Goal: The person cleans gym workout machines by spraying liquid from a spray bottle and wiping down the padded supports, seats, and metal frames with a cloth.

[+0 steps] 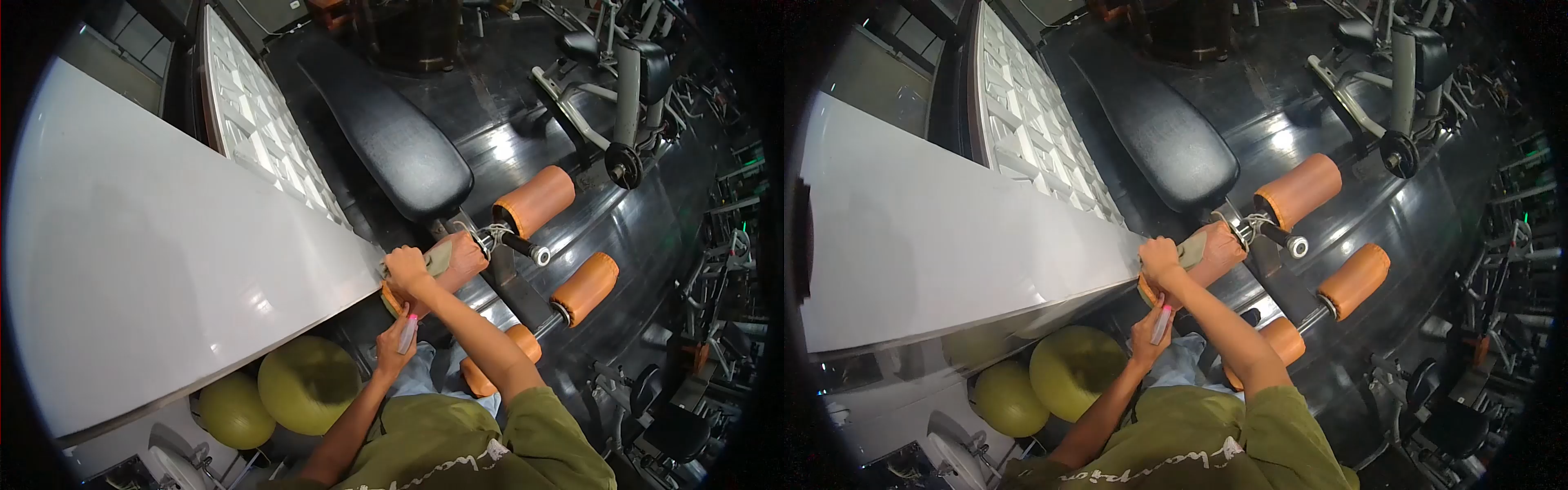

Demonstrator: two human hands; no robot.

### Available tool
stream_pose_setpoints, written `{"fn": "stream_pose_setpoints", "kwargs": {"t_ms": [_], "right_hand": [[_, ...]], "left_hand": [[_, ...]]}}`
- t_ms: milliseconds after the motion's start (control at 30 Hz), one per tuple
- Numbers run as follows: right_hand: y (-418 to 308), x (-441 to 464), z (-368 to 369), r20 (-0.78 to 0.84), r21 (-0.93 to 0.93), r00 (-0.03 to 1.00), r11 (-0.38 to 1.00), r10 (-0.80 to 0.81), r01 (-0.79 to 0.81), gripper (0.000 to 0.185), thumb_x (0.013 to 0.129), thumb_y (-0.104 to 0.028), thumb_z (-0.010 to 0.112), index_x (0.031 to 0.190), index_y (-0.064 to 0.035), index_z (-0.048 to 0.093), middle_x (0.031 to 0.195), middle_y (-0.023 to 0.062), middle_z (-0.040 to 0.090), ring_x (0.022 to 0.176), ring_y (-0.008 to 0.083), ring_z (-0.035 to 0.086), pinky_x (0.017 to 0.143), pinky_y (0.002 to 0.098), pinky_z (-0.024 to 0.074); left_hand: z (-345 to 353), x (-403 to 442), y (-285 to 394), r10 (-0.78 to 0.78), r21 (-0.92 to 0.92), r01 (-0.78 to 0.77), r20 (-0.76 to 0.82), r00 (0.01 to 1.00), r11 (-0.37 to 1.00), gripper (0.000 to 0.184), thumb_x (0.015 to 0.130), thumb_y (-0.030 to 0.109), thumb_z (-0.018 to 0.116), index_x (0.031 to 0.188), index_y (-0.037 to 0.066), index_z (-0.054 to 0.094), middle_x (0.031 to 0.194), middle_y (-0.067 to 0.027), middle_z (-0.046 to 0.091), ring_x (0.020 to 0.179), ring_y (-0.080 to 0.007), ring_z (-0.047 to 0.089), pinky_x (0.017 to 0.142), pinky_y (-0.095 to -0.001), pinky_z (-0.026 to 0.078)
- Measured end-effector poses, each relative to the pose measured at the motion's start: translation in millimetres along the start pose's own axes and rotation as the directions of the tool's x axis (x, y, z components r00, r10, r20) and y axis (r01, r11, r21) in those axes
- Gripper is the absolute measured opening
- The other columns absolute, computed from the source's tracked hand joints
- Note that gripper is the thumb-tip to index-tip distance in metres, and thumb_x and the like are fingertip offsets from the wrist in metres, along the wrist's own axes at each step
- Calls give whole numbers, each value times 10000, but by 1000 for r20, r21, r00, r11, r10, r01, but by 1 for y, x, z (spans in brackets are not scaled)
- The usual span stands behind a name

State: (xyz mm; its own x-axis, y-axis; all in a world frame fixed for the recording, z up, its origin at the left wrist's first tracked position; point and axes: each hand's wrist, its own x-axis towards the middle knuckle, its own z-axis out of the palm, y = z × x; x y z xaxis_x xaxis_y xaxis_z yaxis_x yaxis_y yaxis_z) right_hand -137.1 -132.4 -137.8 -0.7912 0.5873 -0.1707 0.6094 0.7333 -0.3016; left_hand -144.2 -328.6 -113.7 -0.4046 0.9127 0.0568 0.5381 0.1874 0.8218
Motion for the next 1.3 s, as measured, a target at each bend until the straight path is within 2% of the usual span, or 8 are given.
{"fn": "stream_pose_setpoints", "kwargs": {"t_ms": [67,267,333,400,633,967,1167,1300], "right_hand": [[7,-6,-13,-15,28,999,999,-37,37,226,662,-281,717,795,-102,758,872,151,725,830,327,722,713,425,568],[91,-31,-79,-43,189,935,922,352,-339,307,696,-367,730,929,-172,772,882,128,736,856,333,713,761,449,569],[89,-46,-72,-46,230,910,891,412,-392,315,697,-368,739,947,-177,765,898,108,733,881,328,704,766,446,566],[74,-62,-52,-375,219,864,938,336,-270,323,691,-344,765,966,-175,745,921,74,706,942,309,671,778,440,555],[73,-112,-39,-595,339,766,940,241,-32,362,655,-251,810,1005,-188,742,978,72,688,993,311,644,822,423,542],[26,-143,-9,-510,592,677,787,530,-170,405,696,-161,791,1088,-155,689,1094,79,660,1042,317,610,908,416,517],[34,-131,-18,-407,290,912,954,57,70,377,721,-157,776,1088,-189,698,1105,30,660,1031,283,614,812,405,544],[72,-122,-45,-464,430,756,864,461,-263,318,750,-192,752,1064,-172,702,1186,61,673,1016,289,642,846,402,538]], "left_hand": [[0,-6,-3,-11,-30,12,31,999,999,567,842,122,729,1386,95,570,944,-222,700,826,-391,694,693,-386,562],[2,-16,-5,36,0,-36,81,996,999,598,842,120,707,1417,107,542,1050,-224,691,859,-393,692,703,-427,563],[-9,-6,12,-108,59,99,186,977,993,479,849,118,699,1320,81,615,1002,-209,701,860,-391,690,722,-425,562],[-18,10,19,-85,43,79,163,983,996,404,858,126,695,1253,63,637,986,-204,696,870,-394,686,738,-421,561],[-11,59,26,22,53,-22,3,1000,998,243,895,173,678,1027,-28,639,1283,-265,594,1125,-442,608,932,-444,504],[-1,26,30,-141,127,121,166,976,984,273,873,163,670,1102,22,618,1510,-158,442,1129,-418,601,873,-454,542],[1,13,10,17,99,-26,95,995,995,295,866,140,667,1131,29,598,1509,-138,450,1074,-408,625,826,-460,550],[-2,7,21,-42,102,28,140,989,994,293,853,123,672,1122,34,595,1525,-105,433,1010,-404,646,788,-451,560]]}}
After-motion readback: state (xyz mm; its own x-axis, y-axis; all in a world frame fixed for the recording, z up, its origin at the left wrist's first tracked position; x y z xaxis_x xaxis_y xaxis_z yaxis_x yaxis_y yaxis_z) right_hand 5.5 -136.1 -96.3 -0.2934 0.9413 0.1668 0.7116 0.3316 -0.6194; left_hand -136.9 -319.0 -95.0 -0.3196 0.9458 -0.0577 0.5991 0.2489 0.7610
